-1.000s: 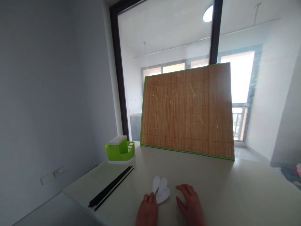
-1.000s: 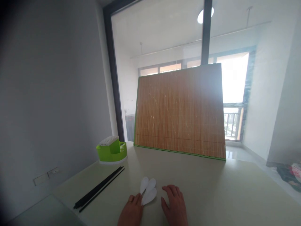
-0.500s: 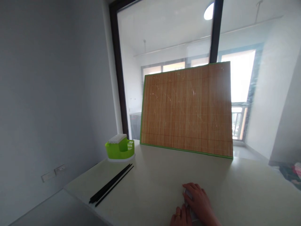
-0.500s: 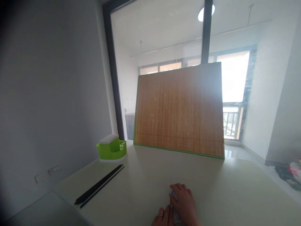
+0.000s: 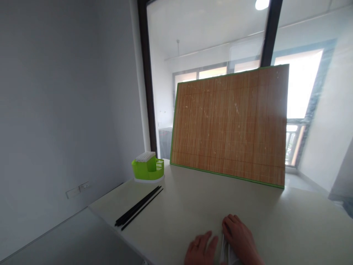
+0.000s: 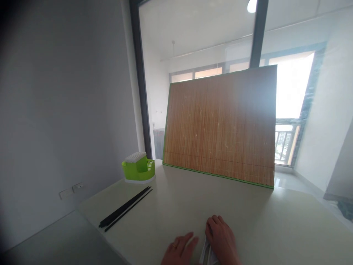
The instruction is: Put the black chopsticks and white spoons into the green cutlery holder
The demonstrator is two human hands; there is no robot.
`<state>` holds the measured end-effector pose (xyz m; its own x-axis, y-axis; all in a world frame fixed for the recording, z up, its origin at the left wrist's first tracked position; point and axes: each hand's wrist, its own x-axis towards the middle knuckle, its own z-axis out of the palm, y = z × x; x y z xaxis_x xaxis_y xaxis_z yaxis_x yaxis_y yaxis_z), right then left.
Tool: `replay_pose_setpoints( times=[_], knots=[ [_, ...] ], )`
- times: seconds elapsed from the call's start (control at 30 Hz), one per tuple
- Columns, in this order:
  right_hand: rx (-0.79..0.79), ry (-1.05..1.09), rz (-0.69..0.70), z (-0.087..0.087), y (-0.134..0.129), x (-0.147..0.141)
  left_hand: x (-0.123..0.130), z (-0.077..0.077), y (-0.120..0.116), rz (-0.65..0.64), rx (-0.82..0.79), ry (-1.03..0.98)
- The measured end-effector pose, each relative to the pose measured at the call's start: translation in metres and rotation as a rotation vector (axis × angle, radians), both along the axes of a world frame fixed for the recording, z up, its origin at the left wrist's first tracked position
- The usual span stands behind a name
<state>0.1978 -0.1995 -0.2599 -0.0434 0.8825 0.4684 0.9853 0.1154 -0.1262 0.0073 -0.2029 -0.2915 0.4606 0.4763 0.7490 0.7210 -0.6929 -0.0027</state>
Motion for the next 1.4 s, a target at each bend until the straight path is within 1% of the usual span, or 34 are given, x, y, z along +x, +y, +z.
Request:
replay_pose_setpoints(
  times=[0.03,0.07,0.13,0.2,0.27,0.33,0.4,0.5,0.57,0.63,0.8,0.93,1.03,1.2,1.3,1.4],
  knots=[
    [0.005,-0.012,0.002,0.001,-0.001,0.000,-0.019,0.014,0.007,-0.017,-0.051,0.039],
    [0.011,-0.019,0.006,0.001,-0.001,-0.001,-0.037,0.027,0.015,0.030,-0.112,0.047],
    [0.019,-0.021,0.018,0.002,-0.002,-0.001,-0.075,0.048,0.034,0.161,-0.202,0.064],
    [0.018,-0.014,0.025,0.002,-0.002,0.000,-0.108,0.060,0.056,0.322,-0.255,0.080],
    [0.012,-0.008,0.025,0.001,-0.002,0.000,-0.138,0.063,0.077,0.481,-0.290,0.120],
    [0.006,-0.006,0.020,0.000,-0.002,0.000,-0.163,0.061,0.096,0.626,-0.329,0.169],
    [-0.005,-0.001,0.029,0.000,-0.001,0.001,-0.183,0.057,0.110,0.739,-0.377,0.205],
    [-0.030,0.019,0.057,0.000,-0.002,0.002,-0.202,0.052,0.125,0.815,-0.433,0.233],
    [-0.044,0.030,0.068,0.001,-0.002,0.003,-0.208,0.050,0.131,0.826,-0.460,0.240],
    [-0.057,0.035,0.074,0.001,-0.003,0.003,-0.212,0.050,0.135,0.811,-0.497,0.252],
    [-0.077,0.038,0.086,0.004,-0.003,0.001,-0.207,0.056,0.137,0.713,-0.531,0.302],
    [-0.068,0.018,0.097,0.005,-0.004,-0.001,-0.186,0.058,0.123,0.642,-0.525,0.327],
    [-0.058,-0.001,0.103,0.005,-0.004,-0.001,-0.159,0.054,0.101,0.579,-0.503,0.318],
    [-0.056,0.018,0.122,0.006,-0.004,-0.001,-0.099,0.041,0.055,0.466,-0.417,0.298],
    [-0.051,0.045,0.129,0.005,-0.004,0.000,-0.063,0.027,0.031,0.398,-0.379,0.277],
    [-0.039,0.043,0.125,0.006,-0.005,0.001,-0.033,0.007,0.015,0.291,-0.316,0.255]
  ],
)
